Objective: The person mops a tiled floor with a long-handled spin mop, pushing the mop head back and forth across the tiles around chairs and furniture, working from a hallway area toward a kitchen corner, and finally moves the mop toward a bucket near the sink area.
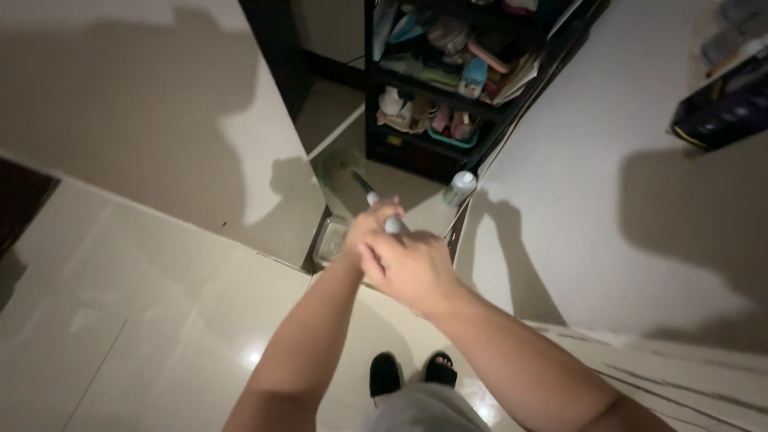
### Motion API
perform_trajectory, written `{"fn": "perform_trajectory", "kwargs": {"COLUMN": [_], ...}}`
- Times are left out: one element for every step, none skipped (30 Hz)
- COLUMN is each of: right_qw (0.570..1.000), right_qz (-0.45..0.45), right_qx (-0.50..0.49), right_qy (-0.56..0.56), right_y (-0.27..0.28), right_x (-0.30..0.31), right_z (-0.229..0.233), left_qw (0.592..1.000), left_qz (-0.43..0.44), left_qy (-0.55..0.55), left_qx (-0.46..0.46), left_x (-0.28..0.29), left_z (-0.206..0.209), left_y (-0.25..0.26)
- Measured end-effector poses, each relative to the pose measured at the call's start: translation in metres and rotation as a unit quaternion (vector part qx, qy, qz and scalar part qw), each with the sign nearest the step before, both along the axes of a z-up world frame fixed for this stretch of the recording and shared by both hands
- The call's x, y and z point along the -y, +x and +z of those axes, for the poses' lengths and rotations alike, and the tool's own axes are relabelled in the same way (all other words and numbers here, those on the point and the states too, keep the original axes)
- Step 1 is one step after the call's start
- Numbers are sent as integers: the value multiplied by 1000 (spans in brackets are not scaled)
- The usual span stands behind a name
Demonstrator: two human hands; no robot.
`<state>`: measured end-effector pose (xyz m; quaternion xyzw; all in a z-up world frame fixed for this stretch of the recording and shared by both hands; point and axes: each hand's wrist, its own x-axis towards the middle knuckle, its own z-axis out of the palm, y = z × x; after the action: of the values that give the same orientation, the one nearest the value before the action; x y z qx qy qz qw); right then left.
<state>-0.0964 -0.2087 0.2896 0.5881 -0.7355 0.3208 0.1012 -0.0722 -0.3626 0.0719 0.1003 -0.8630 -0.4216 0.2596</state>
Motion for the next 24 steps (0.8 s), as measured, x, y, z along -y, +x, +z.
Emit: {"fn": "perform_trajectory", "kwargs": {"right_qw": [1000, 1000, 999, 999, 999, 999, 999, 999, 998, 998, 999, 999, 999, 999, 999, 999, 999, 999, 999, 999, 998, 998, 999, 996], "right_qz": [0, -9, -16, -14, -15, -16, -10, -16, -25, -21, -21, -21, -21, -27, -31, -30, -20, -10, -10, -13, -18, -21, -16, -11], "right_qx": [1, -14, -28, -26, -36, -47, -46, -52, -57, -57, -40, -24, -21, -25, -28, -26, -10, 5, 3, 5, 8, 7, 38, 69], "right_qy": [1, -11, -22, -21, -17, -13, -13, 7, 25, 24, 18, 12, 12, 14, 17, 18, 33, 49, 44, 48, 54, 52, 1, -50], "right_y": [-9, -17, -24, -32, -40, -48, -57, -65, -73, -82, -91, -101, -105, -109, -111, -105, -100, -96, -85, -74, -61, -52, -45, -38], "right_x": [14, 29, 43, 56, 70, 84, 99, 113, 127, 138, 151, 163, 167, 170, 171, 168, 165, 162, 152, 141, 129, 116, 100, 83], "right_z": [-15, -30, -46, -62, -77, -91, -104, -116, -129, -138, -146, -152, -160, -167, -173, -176, -177, -177, -172, -167, -161, -151, -143, -135], "left_qw": [1000, 998, 993, 993, 995, 988, 987, 956, 905, 904, 935, 959, 959, 949, 938, 937, 927, 916, 918, 915, 912, 913, 919, 925], "left_qz": [0, -24, -46, -44, 15, 74, 80, 91, 93, 96, 110, 120, 120, 128, 136, 137, 143, 150, 151, 147, 140, 137, 127, 116], "left_qy": [1, 53, 106, 108, 79, 49, 51, 97, 138, 139, 102, 63, 63, 79, 97, 98, 94, 90, 86, 83, 82, 80, 60, 40], "left_qx": [1, 1, 3, 5, 67, 129, 130, 264, 392, 392, 321, 248, 250, 277, 303, 306, 333, 360, 358, 367, 377, 376, 368, 359], "left_x": [20, 40, 59, 65, 73, 81, 68, 54, 38, 38, 39, 40, 42, 43, 42, 40, 41, 41, 41, 41, 40, 43, 42, 41], "left_z": [-23, -47, -72, -79, -85, -89, -40, 17, 81, 46, 14, -18, -14, -11, -6, -4, -2, 2, 10, 20, 29, 21, 10, 0], "left_y": [-15, -29, -41, -44, -47, -49, -33, -21, -10, 10, 30, 49, 65, 81, 98, 105, 110, 115, 111, 107, 105, 98, 89, 80]}}
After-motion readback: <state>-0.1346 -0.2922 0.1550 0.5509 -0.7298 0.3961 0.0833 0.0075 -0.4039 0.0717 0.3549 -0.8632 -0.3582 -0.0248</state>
